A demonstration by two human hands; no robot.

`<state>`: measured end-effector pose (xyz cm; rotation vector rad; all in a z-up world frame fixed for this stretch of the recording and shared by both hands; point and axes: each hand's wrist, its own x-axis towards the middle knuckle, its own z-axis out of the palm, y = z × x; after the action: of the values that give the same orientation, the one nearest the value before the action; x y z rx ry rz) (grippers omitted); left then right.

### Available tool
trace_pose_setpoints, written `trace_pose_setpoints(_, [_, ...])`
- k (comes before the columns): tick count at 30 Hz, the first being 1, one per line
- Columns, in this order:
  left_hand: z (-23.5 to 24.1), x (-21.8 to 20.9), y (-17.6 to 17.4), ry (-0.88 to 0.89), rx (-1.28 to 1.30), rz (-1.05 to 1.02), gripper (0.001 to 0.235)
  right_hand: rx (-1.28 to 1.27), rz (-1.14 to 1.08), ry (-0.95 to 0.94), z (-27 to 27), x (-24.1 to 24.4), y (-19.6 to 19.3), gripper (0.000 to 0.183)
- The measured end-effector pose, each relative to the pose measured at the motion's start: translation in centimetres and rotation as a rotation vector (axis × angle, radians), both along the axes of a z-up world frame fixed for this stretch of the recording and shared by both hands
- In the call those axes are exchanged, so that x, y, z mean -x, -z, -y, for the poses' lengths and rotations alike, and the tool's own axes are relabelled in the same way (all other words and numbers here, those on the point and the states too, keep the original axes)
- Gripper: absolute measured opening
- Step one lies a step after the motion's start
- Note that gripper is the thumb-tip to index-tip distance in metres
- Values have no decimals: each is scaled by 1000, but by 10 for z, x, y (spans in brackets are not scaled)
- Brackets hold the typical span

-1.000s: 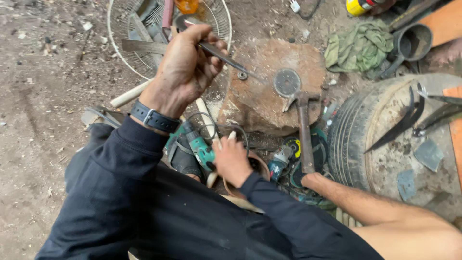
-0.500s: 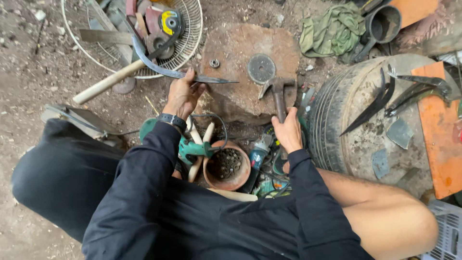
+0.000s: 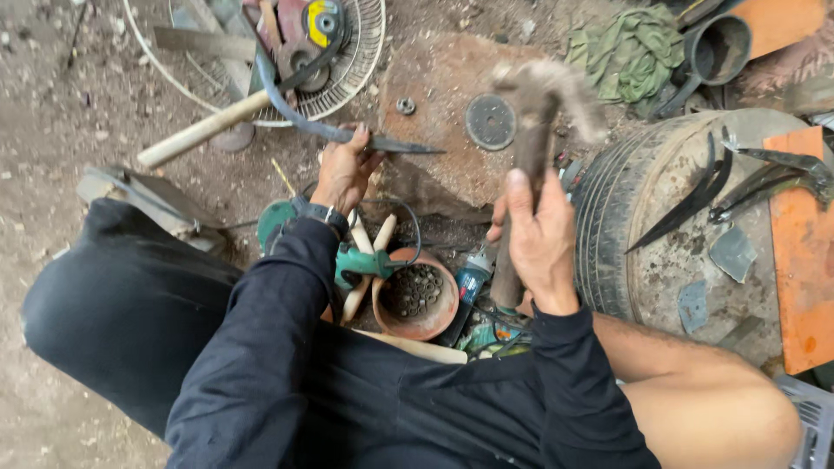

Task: The person inserts a metal blade into a wooden handle, secures it with a metal ring and hammer, and drills a hole through the handle. The person then inserts a metal rod into the drilled hole to complete the assembly.

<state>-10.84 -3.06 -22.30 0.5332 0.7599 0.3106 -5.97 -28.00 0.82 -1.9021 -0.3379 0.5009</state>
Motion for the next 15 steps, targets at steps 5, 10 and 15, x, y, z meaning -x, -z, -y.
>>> trace_pose_setpoints(5, [1, -2, 15, -31, 8, 22, 24, 248, 93, 1, -18, 10, 40, 41])
trace_pose_setpoints(10, [1, -1, 25, 53, -58, 112, 23, 306, -51, -130, -16, -3, 57, 41])
trace_pose_setpoints(15, [5, -3, 20, -51, 38, 9, 20, 267, 20, -86, -4, 1, 41, 37])
